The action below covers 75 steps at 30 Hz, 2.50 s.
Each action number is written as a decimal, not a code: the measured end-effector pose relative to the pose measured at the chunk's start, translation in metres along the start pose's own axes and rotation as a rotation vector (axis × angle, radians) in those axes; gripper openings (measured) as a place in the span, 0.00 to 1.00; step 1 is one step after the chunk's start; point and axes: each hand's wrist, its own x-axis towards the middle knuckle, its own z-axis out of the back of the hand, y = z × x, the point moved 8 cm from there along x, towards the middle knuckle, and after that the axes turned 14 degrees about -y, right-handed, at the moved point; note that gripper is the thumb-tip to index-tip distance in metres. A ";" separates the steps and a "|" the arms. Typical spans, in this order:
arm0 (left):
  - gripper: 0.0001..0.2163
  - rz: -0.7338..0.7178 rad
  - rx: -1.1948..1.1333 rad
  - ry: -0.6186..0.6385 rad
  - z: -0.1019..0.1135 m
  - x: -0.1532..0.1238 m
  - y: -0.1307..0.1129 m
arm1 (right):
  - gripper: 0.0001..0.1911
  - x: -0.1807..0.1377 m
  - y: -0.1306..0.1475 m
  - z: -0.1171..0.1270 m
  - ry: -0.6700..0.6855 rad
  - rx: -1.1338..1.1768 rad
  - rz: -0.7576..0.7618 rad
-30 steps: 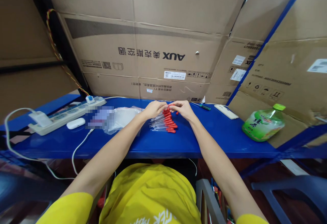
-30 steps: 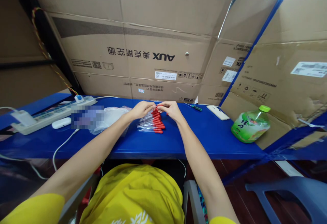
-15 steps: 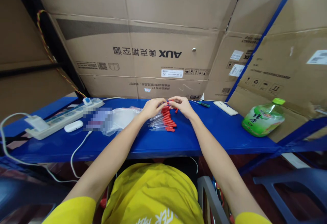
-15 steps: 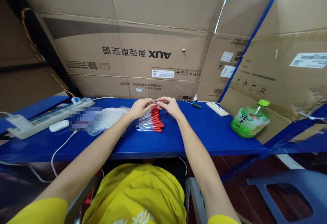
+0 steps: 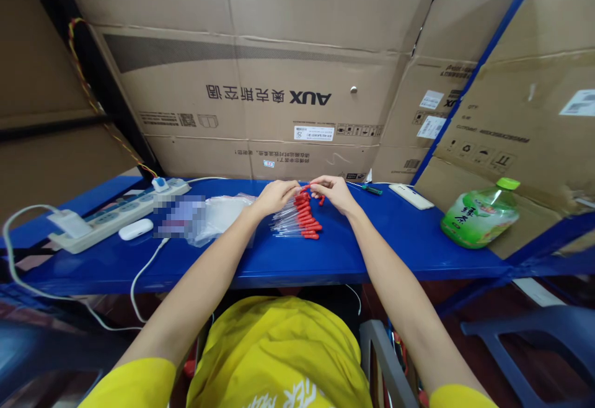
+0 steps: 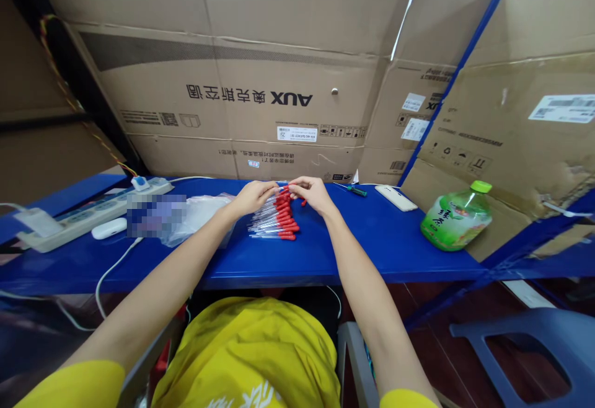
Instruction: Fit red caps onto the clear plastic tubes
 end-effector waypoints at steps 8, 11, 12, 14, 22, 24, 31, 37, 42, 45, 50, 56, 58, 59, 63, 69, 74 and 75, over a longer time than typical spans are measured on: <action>0.20 -0.023 -0.004 -0.020 0.000 0.000 -0.002 | 0.24 -0.002 0.004 -0.003 -0.002 -0.005 0.013; 0.20 -0.021 -0.006 -0.016 -0.001 -0.001 -0.002 | 0.23 -0.003 0.004 -0.003 -0.003 -0.019 0.015; 0.20 -0.024 -0.009 -0.016 -0.001 -0.001 -0.002 | 0.23 -0.004 0.005 -0.003 -0.003 -0.023 0.016; 0.21 -0.032 -0.016 -0.016 0.000 -0.001 -0.003 | 0.23 -0.004 0.005 -0.003 -0.001 -0.023 0.019; 0.19 -0.044 -0.055 -0.007 -0.001 0.000 -0.007 | 0.23 -0.005 0.005 -0.003 -0.004 -0.010 0.001; 0.20 -0.039 -0.059 -0.010 0.000 0.000 -0.007 | 0.24 -0.005 0.005 -0.004 0.001 -0.007 -0.003; 0.21 -0.027 -0.097 -0.013 0.003 0.002 -0.009 | 0.25 -0.005 0.005 -0.008 0.024 -0.008 0.005; 0.22 -0.009 -0.058 -0.100 0.009 0.004 -0.008 | 0.25 -0.003 0.009 -0.004 -0.005 0.032 0.022; 0.19 0.014 0.012 -0.127 0.011 0.003 0.000 | 0.25 -0.003 0.006 -0.003 0.034 -0.014 0.002; 0.20 0.008 -0.019 -0.086 0.007 0.002 0.001 | 0.24 -0.002 0.005 -0.001 0.034 -0.012 0.003; 0.21 -0.038 -0.093 -0.057 0.006 0.002 -0.003 | 0.25 -0.003 0.005 -0.002 0.033 0.006 -0.002; 0.20 -0.058 -0.124 -0.045 0.008 0.003 -0.008 | 0.24 -0.004 0.005 -0.004 0.046 -0.001 -0.014; 0.20 -0.058 -0.129 -0.044 0.008 0.004 -0.009 | 0.24 -0.005 0.005 -0.004 0.051 -0.004 -0.019; 0.20 -0.058 -0.131 -0.042 0.007 0.004 -0.010 | 0.24 -0.005 0.005 -0.005 0.055 -0.007 -0.020; 0.20 -0.056 -0.144 -0.039 0.007 0.004 -0.010 | 0.23 -0.006 0.006 -0.006 0.059 -0.017 -0.013; 0.21 -0.042 -0.171 -0.035 0.005 0.004 -0.010 | 0.24 -0.006 0.007 -0.007 0.057 -0.030 -0.006; 0.21 -0.036 -0.205 -0.029 0.003 0.004 -0.012 | 0.24 -0.008 0.006 -0.012 0.083 -0.034 -0.003; 0.21 -0.035 -0.211 -0.031 0.002 0.004 -0.013 | 0.24 -0.009 0.006 -0.014 0.092 -0.029 -0.001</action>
